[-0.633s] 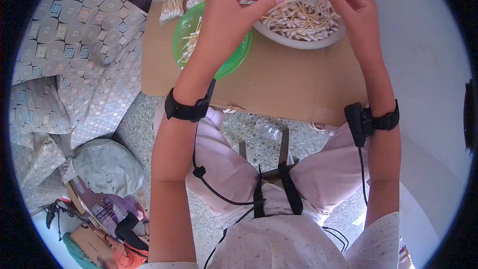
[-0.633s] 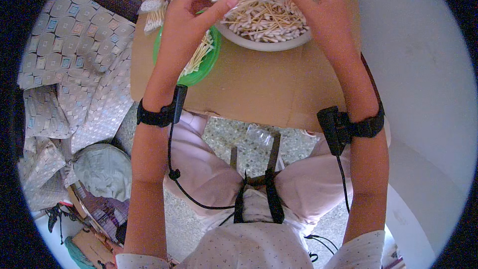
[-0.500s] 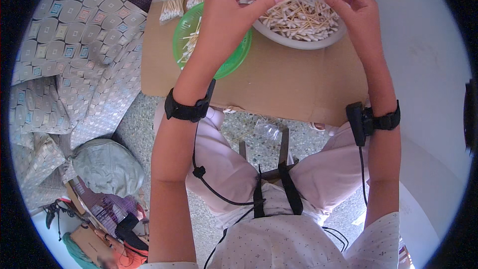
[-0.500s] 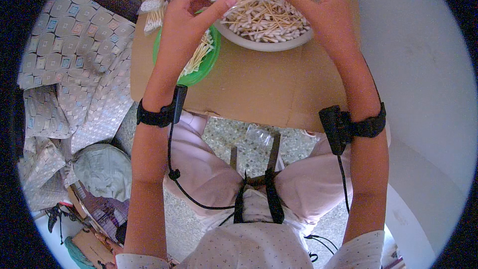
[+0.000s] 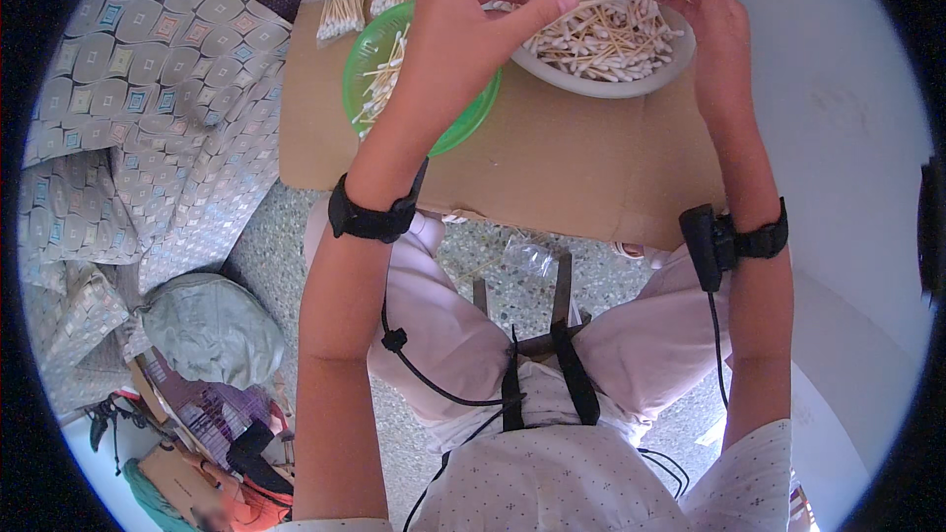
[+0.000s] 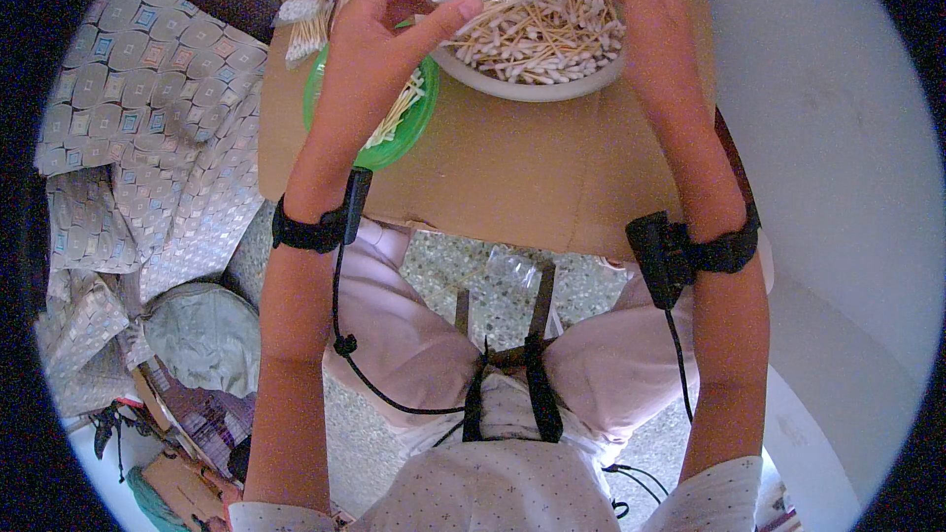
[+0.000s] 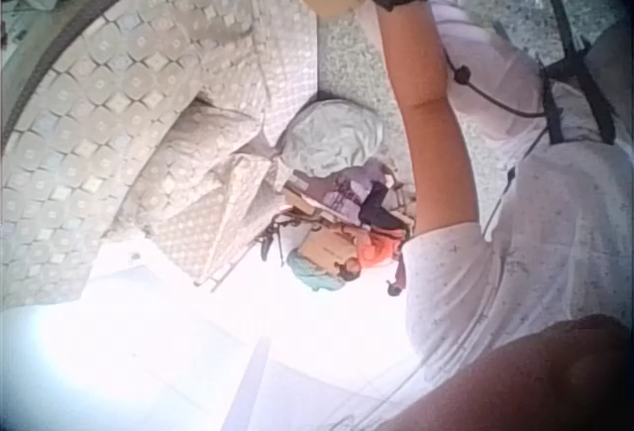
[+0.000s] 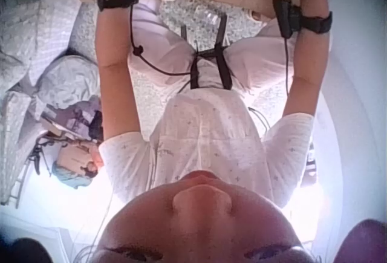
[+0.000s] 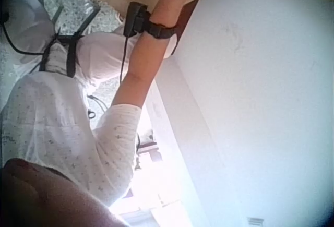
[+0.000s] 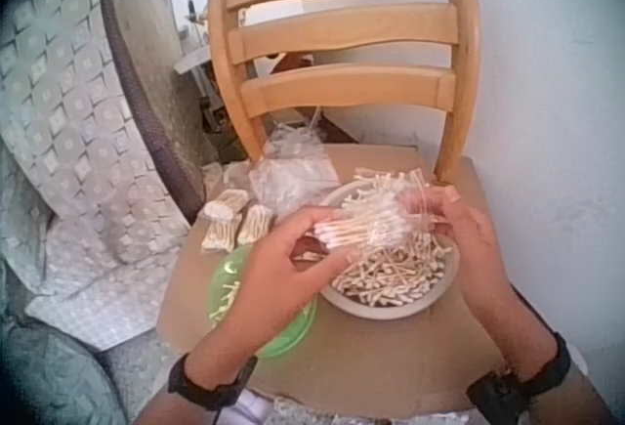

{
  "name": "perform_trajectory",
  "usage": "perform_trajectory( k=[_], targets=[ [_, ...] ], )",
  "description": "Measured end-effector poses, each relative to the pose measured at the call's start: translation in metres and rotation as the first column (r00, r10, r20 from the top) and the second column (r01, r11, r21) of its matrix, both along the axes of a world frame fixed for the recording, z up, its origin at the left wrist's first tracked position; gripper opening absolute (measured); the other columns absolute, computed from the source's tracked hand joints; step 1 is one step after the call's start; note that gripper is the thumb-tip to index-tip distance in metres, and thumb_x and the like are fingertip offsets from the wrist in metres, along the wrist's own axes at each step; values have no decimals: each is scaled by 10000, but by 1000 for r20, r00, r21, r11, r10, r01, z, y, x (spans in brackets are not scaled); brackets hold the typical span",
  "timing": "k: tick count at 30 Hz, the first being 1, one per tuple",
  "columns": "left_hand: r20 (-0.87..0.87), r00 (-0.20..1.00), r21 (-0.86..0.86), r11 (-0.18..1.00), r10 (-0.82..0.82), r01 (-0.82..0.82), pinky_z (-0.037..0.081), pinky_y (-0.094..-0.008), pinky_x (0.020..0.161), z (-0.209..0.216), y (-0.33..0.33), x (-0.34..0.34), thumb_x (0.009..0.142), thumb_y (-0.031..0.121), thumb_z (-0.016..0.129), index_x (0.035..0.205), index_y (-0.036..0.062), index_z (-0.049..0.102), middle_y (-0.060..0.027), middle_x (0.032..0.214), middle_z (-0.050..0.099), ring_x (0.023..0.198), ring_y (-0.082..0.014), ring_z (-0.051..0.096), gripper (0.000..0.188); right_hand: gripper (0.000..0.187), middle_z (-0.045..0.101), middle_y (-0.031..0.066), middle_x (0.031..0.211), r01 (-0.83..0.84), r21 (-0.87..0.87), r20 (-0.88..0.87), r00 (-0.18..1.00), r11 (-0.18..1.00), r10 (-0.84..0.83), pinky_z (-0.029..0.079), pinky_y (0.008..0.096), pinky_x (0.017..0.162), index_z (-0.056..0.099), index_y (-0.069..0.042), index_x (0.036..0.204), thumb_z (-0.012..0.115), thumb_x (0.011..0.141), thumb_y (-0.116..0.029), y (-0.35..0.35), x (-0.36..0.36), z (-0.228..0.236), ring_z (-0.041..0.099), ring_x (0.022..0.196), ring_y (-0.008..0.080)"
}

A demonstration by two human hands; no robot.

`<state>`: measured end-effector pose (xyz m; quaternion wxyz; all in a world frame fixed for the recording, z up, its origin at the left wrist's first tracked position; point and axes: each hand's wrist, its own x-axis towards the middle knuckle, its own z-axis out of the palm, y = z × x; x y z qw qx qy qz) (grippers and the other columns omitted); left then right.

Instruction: Sort cotton swabs into groups and place them into small plastic bags.

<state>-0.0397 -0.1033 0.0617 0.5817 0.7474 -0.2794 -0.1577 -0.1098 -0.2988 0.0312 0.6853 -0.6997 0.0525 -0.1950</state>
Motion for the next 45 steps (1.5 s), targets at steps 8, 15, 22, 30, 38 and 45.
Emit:
perform_trajectory(
  k=[8,15,22,30,38,45],
  targets=[
    [-16,1000,-64,998,-16,15,484,-238,744,3,-1,-3,838,109,671,1145,-22,520,-81,987,602,877,-120,581,367,518,563,136,1216,-41,-231,1,999,972,43,403,349,940,560,-25,1169,294,978,-426,5,-9,16,524,1132,245],
    [73,997,-51,999,-13,16,493,-243,760,-1,-2,-3,831,81,669,1141,-28,524,-83,1013,588,893,-125,573,359,588,497,130,1303,-50,-88,-113,993,995,40,336,349,996,459,-22,1297,221,984,-459,22,-7,22,457,1205,221],
    [17,1000,-81,997,-13,14,510,-245,758,1,-2,-5,834,55,659,1136,-35,524,-81,1022,580,917,-128,570,343,580,469,123,1336,-7,-302,50,999,953,23,331,350,1000,424,-20,1331,217,987,-439,22,-10,21,450,1211,223],
    [-10,1000,-35,999,21,-21,513,-247,756,2,-6,-4,844,65,655,1123,-43,533,-87,1016,588,909,-131,574,323,558,466,140,1339,-139,-189,-58,990,972,130,336,347,999,459,-4,1315,284,979,-415,12,-6,22,456,1195,226],
    [-15,1000,-70,998,6,-7,518,-248,763,1,-4,-5,848,65,651,1136,-46,522,-89,1027,581,917,-134,570,334,573,468,151,1338,-198,-110,-25,980,974,197,324,356,1012,449,7,1321,302,973,-424,10,-4,13,414,1243,229],
    [7,1000,-83,996,20,-19,525,-251,777,1,-3,-6,848,48,645,1149,-43,507,-94,1053,557,948,-141,558,344,556,473,144,1334,-59,-153,-21,998,986,56,323,373,1024,493,8,1274,304,964,-414,-5,-4,-2,438,1231,250]
  ],
)
